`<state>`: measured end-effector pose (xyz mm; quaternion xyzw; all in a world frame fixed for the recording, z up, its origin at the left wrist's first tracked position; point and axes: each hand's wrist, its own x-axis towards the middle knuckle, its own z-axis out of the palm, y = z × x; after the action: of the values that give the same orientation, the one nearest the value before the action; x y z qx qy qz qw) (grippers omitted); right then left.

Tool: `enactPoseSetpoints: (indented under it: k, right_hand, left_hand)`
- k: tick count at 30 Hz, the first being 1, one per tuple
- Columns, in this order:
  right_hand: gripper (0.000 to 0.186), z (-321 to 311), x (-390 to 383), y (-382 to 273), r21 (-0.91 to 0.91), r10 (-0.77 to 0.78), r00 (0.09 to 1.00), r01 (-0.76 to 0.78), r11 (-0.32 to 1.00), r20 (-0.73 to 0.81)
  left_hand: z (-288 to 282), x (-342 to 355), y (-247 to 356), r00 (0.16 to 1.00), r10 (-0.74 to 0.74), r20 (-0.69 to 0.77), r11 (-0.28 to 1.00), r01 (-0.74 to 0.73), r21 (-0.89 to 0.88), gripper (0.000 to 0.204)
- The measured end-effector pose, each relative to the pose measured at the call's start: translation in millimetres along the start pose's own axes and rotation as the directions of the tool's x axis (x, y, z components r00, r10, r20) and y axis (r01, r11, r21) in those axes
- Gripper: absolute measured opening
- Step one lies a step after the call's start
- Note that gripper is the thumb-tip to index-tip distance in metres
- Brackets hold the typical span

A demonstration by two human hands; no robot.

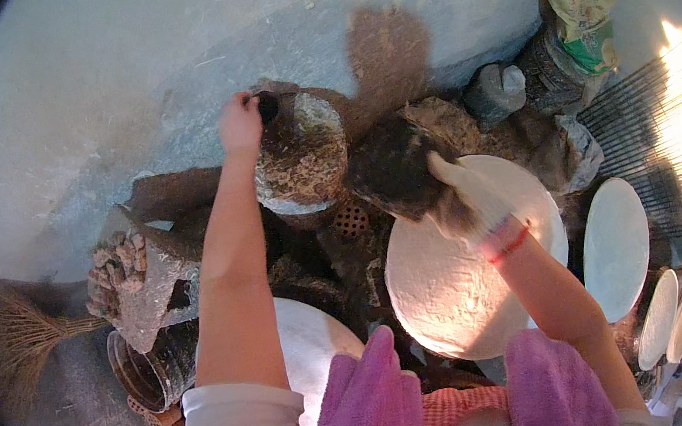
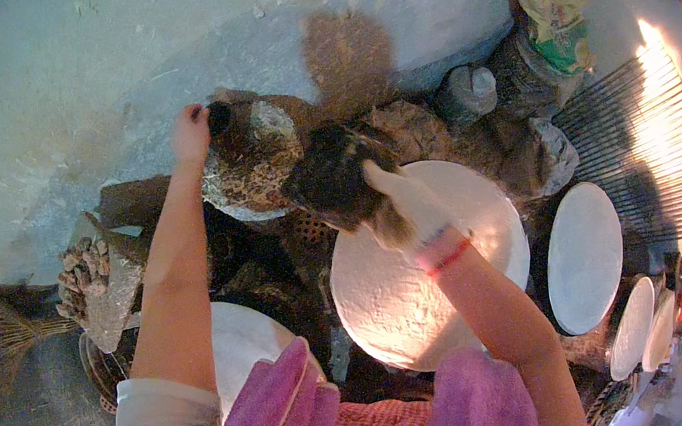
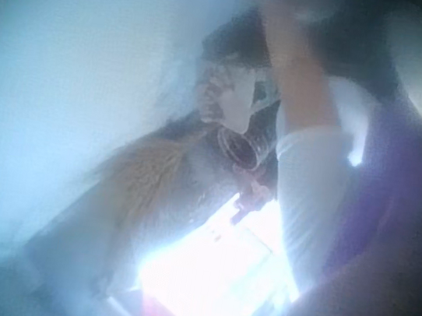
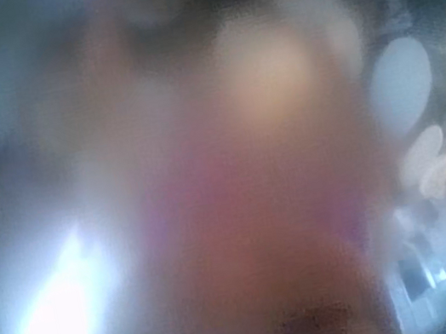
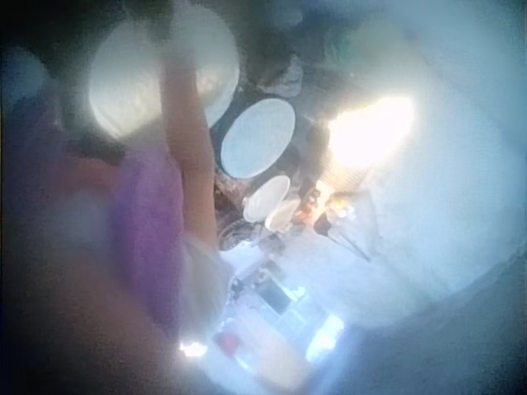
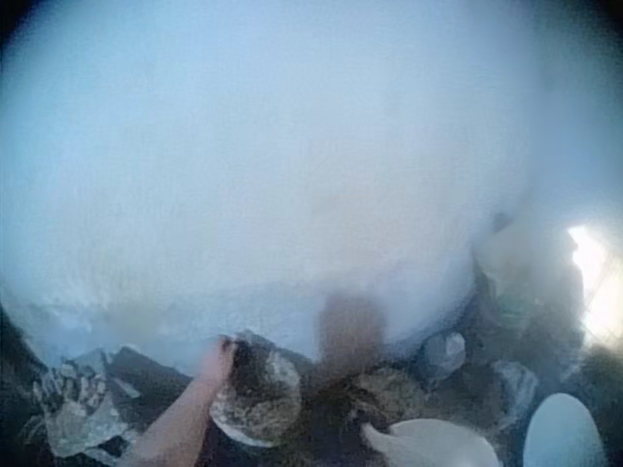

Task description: The person prepares thin crepes using several circular hot plates. They pour liquid batter onto a plate using a ladle and spread it thinly with a wooden stick. They then peel the cooked crepes off the plates by hand or using the stick and place them onto a stack.

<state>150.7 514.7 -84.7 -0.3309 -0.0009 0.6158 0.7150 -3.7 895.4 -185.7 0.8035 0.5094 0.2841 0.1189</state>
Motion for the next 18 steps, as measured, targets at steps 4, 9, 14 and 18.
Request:
enactPoseSetpoints:
  k: [4, 9, 14, 18]
  right_hand:
    - [0.026, 14, 86, 28, -0.036, -0.05, 0.994, 0.047, 0.998, -0.101]
    - [0.034, 13, 159, 56, -0.171, -0.045, 0.981, 0.012, 0.985, -0.191]
    - [0.034, 67, 163, 76, -0.274, 0.031, 0.918, -0.151, 0.95, -0.396]
    - [0.028, 71, 169, 100, 0.128, -0.168, 0.977, 0.185, 0.974, -0.129]
  left_hand:
    - [-22, 10, -47, 0.95, -0.265, 0.163, 0.813, 0.311, -0.493, 0.032]
    - [-48, -2, -49, 0.897, -0.415, 0.151, 0.321, 0.3, -0.898, 0.024]
    - [-86, -25, -78, 0.785, -0.501, 0.365, -0.082, 0.377, -0.923, 0.017]
    - [-90, -47, -43, 0.76, -0.439, 0.479, -0.206, 0.434, -0.877, 0.015]
